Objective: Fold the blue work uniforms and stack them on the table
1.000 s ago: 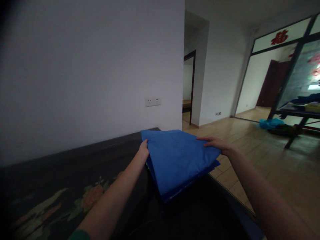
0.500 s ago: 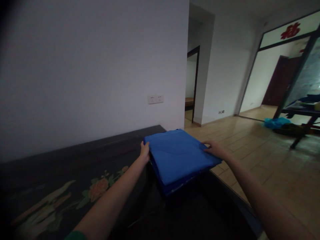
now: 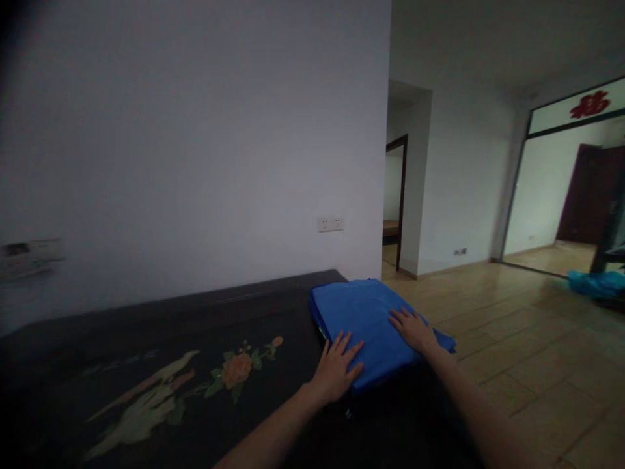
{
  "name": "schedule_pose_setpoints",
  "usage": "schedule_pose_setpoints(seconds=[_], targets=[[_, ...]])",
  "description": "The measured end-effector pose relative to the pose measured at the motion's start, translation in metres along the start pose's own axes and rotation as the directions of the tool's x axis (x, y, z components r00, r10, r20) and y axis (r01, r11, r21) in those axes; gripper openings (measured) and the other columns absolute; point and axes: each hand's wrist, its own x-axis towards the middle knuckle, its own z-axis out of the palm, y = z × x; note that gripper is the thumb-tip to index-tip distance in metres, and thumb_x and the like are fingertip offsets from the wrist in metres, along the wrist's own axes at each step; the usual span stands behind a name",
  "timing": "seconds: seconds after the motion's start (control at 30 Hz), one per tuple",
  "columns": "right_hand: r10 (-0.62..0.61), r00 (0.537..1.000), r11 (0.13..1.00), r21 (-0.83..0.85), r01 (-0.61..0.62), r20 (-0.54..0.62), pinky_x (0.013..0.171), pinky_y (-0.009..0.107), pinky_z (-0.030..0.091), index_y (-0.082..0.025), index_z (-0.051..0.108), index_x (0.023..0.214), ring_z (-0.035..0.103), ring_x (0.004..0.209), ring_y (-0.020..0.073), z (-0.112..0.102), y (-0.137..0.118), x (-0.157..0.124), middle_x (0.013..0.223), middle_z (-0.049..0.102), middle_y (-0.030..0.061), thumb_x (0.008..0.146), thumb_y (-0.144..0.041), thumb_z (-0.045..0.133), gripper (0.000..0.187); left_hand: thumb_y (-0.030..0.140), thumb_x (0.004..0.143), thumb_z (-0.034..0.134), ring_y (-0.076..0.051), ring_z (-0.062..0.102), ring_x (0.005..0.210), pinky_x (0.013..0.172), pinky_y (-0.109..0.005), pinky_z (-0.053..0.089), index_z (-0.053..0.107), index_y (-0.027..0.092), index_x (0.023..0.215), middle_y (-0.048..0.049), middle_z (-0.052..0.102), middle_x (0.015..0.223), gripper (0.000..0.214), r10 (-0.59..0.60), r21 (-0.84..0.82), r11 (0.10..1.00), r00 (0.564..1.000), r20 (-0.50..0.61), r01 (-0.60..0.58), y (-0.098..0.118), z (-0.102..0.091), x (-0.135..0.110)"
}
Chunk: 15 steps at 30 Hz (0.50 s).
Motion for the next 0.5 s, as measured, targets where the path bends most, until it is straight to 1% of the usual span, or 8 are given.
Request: schedule_pose_setpoints(seconds=[0.07, 0.13, 0.2, 0.27, 0.3, 0.33, 0.43, 0.5], targets=[[-0.031, 0.997, 0.996, -0.082, 0.026, -0.064, 0.104, 0.057, 0.034, -0.017, 0.063, 0.119, 0.049, 0.124, 0.0334, -0.009, -0.025, -0.003, 0.128, 0.058, 0.0166, 0.087, -0.034, 0.045, 0.04, 0.049, 0.094, 0.036, -0.027, 0.016, 0.146, 0.118, -0.054, 0.008, 0.041, 0.029, 0.144, -0.0069, 0.026, 0.157, 0.054, -0.057, -0.029, 0.998, 0.994, -0.093, 0.054, -0.009, -0.009, -0.022], [-0.142, 0.976, 0.99, -0.024, 0.14, -0.164, 0.106, 0.05, 0.035, -0.016, 0.062, 0.119, 0.05, 0.122, 0.0299, -0.015, -0.065, -0.014, 0.125, 0.059, 0.0157, 0.09, -0.033, 0.04, 0.04, 0.039, 0.093, 0.041, -0.025, 0.027, 0.142, 0.118, -0.05, 0.013, 0.048, 0.026, 0.139, -0.0085, 0.037, 0.151, 0.048, -0.12, -0.061, 0.992, 0.969, -0.214, 0.109, -0.023, -0.022, -0.049], [-0.262, 0.941, 0.951, 0.108, 0.289, -0.212, 0.105, 0.046, 0.037, -0.018, 0.063, 0.115, 0.051, 0.117, 0.0272, -0.012, -0.116, -0.035, 0.119, 0.061, 0.0126, 0.091, -0.035, 0.04, 0.037, 0.027, 0.088, 0.045, -0.024, 0.041, 0.132, 0.115, -0.044, 0.023, 0.057, 0.024, 0.127, -0.0096, 0.051, 0.139, 0.041, -0.17, -0.109, 0.984, 0.93, -0.327, 0.141, -0.042, -0.037, -0.08], [-0.355, 0.918, 0.874, 0.283, 0.394, -0.178, 0.102, 0.043, 0.04, -0.019, 0.065, 0.109, 0.054, 0.112, 0.0249, 0.002, -0.17, -0.064, 0.114, 0.062, 0.0106, 0.09, -0.034, 0.043, 0.032, 0.018, 0.083, 0.047, -0.023, 0.051, 0.12, 0.108, -0.04, 0.033, 0.065, 0.023, 0.111, -0.0095, 0.061, 0.122, 0.034, -0.224, -0.179, 0.97, 0.884, -0.41, 0.163, -0.063, -0.052, -0.112], [-0.4, 0.907, 0.827, 0.375, 0.42, -0.134, 0.101, 0.041, 0.041, -0.02, 0.065, 0.108, 0.055, 0.11, 0.0233, 0.012, -0.196, -0.08, 0.112, 0.063, 0.0093, 0.09, -0.031, 0.044, 0.03, 0.016, 0.08, 0.048, -0.024, 0.055, 0.114, 0.104, -0.039, 0.037, 0.067, 0.022, 0.103, -0.0092, 0.064, 0.114, 0.03, -0.26, -0.224, 0.959, 0.857, -0.445, 0.175, -0.073, -0.06, -0.129], [-0.429, 0.899, 0.783, 0.459, 0.42, -0.09, 0.099, 0.04, 0.043, -0.021, 0.066, 0.104, 0.057, 0.107, 0.0222, 0.023, -0.221, -0.097, 0.108, 0.064, 0.0078, 0.088, -0.027, 0.046, 0.026, 0.015, 0.079, 0.049, -0.024, 0.057, 0.108, 0.1, -0.038, 0.04, 0.067, 0.022, 0.096, -0.0089, 0.065, 0.107, 0.025, -0.306, -0.278, 0.942, 0.826, -0.473, 0.189, -0.081, -0.066, -0.145], [-0.482, 0.875, 0.687, 0.638, 0.348, 0.042, 0.095, 0.037, 0.044, -0.022, 0.067, 0.094, 0.059, 0.102, 0.021, 0.058, -0.284, -0.141, 0.102, 0.065, 0.0052, 0.08, -0.017, 0.052, 0.021, 0.02, 0.079, 0.051, -0.024, 0.062, 0.088, 0.085, -0.035, 0.045, 0.066, 0.021, 0.087, -0.0069, 0.066, 0.087, 0.016, -0.465, -0.451, 0.859, 0.736, -0.492, 0.242, -0.096, -0.079, -0.19], [-0.502, 0.857, 0.648, 0.706, 0.285, 0.115, 0.092, 0.035, 0.045, -0.021, 0.066, 0.093, 0.061, 0.099, 0.0207, 0.079, -0.314, -0.165, 0.1, 0.067, 0.0053, 0.076, -0.012, 0.053, 0.023, 0.024, 0.081, 0.05, -0.022, 0.061, 0.077, 0.076, -0.032, 0.045, 0.064, 0.021, 0.086, -0.0038, 0.063, 0.074, 0.014, -0.539, -0.51, 0.814, 0.69, -0.482, 0.279, -0.098, -0.083, -0.217]])
